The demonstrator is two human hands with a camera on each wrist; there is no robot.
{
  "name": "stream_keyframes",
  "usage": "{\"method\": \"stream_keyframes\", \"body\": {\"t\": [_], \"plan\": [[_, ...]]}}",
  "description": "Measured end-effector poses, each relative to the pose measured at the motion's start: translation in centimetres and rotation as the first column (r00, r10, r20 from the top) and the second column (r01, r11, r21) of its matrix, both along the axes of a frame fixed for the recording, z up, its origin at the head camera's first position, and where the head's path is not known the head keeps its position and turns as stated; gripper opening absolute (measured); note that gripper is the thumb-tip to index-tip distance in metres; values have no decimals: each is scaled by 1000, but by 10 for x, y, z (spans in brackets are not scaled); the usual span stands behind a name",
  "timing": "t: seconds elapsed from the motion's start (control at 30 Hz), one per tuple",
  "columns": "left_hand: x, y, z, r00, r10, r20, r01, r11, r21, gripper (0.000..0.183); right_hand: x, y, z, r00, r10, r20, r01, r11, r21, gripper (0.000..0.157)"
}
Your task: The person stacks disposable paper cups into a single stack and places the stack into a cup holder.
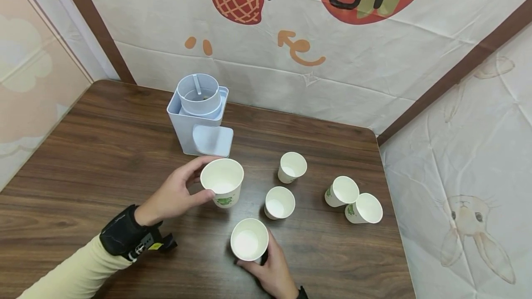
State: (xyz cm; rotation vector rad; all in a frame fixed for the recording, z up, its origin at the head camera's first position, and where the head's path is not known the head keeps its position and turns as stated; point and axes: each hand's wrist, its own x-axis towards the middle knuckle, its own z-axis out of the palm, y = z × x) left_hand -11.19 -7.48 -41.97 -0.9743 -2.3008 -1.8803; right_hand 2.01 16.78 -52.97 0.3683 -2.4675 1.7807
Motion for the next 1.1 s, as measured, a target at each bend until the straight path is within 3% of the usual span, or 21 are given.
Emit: {"method": "stream_keyframes", "body": {"t": [0.23, 0.47, 0.63, 1.1], "plan": [[16, 13, 22, 996, -88, -12, 88, 995, 45, 65, 0, 0, 0, 1000, -8, 20, 8, 1000, 3, 71], [25, 23, 35, 986, -163, -30, 165, 983, 80, 66, 0, 0, -1, 1000, -6, 4, 6, 1000, 9, 76], [29, 30, 38, 977, -206, -54, 211, 972, 105, 68, -1, 1, -1, 1000, 6, 4, -6, 1000, 18, 73], [39, 44, 35, 965, -254, -71, 257, 966, 38, 69, -1, 3, -2, 999, 45, -20, -45, 999, 24, 67]]}}
